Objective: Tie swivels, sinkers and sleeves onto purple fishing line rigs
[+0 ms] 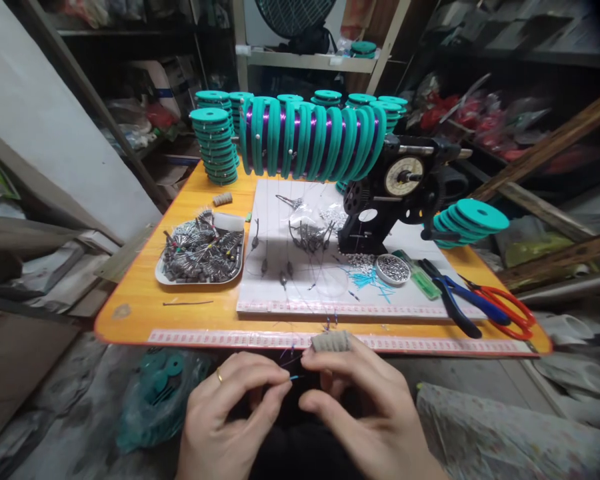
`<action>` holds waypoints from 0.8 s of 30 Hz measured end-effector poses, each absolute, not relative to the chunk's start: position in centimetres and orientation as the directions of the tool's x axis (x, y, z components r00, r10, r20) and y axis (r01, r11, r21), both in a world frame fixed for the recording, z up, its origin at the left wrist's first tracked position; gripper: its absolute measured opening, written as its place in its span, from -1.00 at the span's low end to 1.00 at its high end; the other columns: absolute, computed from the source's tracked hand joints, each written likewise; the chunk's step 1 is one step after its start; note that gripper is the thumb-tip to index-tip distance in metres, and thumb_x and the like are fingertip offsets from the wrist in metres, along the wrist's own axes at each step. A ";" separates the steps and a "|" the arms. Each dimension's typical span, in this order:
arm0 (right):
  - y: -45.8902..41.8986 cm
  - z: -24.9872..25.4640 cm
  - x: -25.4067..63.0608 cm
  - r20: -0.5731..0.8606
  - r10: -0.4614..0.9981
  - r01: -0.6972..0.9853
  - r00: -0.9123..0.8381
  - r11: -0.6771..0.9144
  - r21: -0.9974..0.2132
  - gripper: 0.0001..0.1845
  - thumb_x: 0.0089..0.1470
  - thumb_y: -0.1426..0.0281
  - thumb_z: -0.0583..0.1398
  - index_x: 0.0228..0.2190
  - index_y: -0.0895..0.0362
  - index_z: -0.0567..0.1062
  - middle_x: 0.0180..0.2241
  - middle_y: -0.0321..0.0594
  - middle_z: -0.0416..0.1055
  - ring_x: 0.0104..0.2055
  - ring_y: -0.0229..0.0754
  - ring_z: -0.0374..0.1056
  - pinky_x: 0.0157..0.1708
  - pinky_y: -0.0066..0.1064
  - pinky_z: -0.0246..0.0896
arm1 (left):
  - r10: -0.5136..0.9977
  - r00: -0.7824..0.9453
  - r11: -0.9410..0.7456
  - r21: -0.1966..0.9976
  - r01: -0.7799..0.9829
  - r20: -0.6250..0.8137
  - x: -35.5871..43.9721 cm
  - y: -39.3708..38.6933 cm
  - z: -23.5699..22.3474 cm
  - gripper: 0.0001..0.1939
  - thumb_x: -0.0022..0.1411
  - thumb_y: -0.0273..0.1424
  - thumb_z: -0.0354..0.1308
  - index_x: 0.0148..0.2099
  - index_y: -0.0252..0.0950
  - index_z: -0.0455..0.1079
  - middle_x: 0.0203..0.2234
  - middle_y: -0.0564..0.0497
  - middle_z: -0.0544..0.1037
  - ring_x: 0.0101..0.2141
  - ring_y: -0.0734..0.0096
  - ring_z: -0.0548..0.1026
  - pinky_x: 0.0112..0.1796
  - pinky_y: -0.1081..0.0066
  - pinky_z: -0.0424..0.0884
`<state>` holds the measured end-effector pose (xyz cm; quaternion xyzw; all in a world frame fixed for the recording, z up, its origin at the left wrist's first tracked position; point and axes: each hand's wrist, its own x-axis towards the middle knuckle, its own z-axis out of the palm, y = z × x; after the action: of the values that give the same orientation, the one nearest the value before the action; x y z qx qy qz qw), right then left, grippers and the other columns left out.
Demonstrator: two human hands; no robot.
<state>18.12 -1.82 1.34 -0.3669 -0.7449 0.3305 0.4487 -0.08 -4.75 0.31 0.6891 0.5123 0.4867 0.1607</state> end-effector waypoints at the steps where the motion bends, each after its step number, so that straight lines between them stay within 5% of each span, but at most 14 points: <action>1: -1.8 1.3 18.1 0.440 0.832 0.258 -0.337 0.531 -0.807 -0.81 0.11 0.51 0.31 -0.20 0.10 0.53 -0.37 -0.26 0.45 -0.45 -0.36 0.34 -0.49 -0.60 0.32 | 0.861 0.002 -0.426 0.721 0.546 0.508 0.0 -4.7 0.3 -0.84 0.13 -0.57 0.30 -0.27 -0.21 0.46 -0.43 0.19 0.56 -0.40 0.80 0.54 -0.35 0.85 0.47; 8: -1.2 0.6 17.9 0.438 0.838 0.313 -0.327 0.533 -0.786 -0.87 0.23 0.58 0.14 -0.29 0.12 0.42 -0.38 -0.29 0.41 -0.33 -0.33 0.38 -0.32 -0.53 0.28 | 0.823 0.056 -0.460 0.606 0.648 0.565 -1.5 -4.5 -0.5 -0.81 0.12 -0.61 0.30 -0.25 -0.24 0.46 -0.39 0.17 0.58 -0.31 0.79 0.53 -0.17 0.77 0.45; 13: -0.6 -0.5 16.9 0.358 0.802 0.381 -0.478 0.557 -0.738 -0.88 0.32 0.52 0.06 -0.24 0.13 0.38 -0.34 -0.24 0.42 -0.33 -0.26 0.40 -0.34 -0.45 0.28 | 0.775 0.108 -0.482 0.472 0.738 0.623 -4.1 -3.5 -0.9 -0.69 0.06 -0.70 0.31 -0.19 -0.26 0.46 -0.35 0.14 0.56 -0.25 0.74 0.50 -0.11 0.69 0.40; 24: -0.3 -1.0 24.7 0.477 0.789 0.780 -0.388 0.557 -0.286 -0.89 0.35 0.46 0.05 -0.14 0.15 0.37 -0.25 -0.19 0.50 -0.31 -0.21 0.51 -0.35 -0.42 0.28 | 0.729 0.381 -0.590 0.240 0.771 0.568 0.0 -0.8 -0.6 -0.81 0.16 -0.58 0.26 -0.20 -0.22 0.46 -0.35 0.13 0.53 -0.32 0.64 0.40 -0.26 0.54 0.26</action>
<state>24.67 -0.33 -0.96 -0.4708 -0.8331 0.0076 0.2904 0.00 -0.81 -0.56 0.8304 0.4515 0.3248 -0.0321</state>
